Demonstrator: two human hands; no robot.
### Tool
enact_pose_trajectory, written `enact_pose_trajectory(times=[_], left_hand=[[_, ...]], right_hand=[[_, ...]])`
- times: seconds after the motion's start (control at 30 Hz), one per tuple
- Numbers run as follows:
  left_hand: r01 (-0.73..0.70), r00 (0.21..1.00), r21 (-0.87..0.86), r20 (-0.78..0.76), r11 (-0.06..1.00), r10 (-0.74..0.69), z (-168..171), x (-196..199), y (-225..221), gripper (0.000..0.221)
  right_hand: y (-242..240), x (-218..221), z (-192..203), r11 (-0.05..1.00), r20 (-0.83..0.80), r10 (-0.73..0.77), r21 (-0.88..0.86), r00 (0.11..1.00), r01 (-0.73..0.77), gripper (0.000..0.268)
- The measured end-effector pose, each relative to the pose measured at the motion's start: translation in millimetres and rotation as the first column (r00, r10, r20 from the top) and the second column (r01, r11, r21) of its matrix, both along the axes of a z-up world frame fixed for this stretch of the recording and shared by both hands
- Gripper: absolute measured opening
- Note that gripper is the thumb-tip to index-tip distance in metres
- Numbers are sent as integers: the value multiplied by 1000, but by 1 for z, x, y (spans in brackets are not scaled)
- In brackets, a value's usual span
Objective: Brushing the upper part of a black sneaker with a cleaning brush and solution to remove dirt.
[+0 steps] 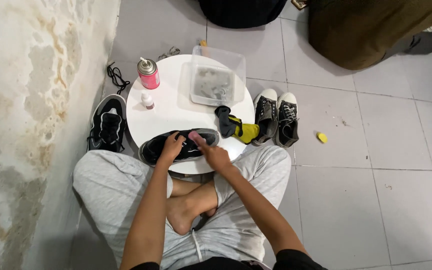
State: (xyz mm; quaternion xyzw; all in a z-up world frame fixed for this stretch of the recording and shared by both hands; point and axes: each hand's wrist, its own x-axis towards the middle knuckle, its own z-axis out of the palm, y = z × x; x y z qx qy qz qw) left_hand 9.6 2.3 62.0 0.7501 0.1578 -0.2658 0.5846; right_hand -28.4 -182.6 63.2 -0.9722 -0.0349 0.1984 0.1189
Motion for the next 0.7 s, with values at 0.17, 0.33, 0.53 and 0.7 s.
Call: enact_pose_trajectory(times=[0.17, 0.33, 0.53, 0.7], left_hand=[[-4, 1000, -21, -19, 1000, 4, -12, 6, 3, 77], [5, 1000, -18, -28, 1000, -6, 10, 4, -1, 77], [-31, 999, -52, -11, 998, 30, -6, 3, 1, 76], [-6, 998, -52, -57, 999, 3, -6, -3, 4, 79]], right_hand=[[-44, 14, -56, 977, 76, -209, -34, 975, 212, 40], [-23, -32, 14, 995, 64, -52, 92, 997, 46, 49], [10, -40, 14, 963, -54, -234, 124, 971, 239, 57], [-28, -30, 0, 938, 31, -326, 138, 945, 319, 52]])
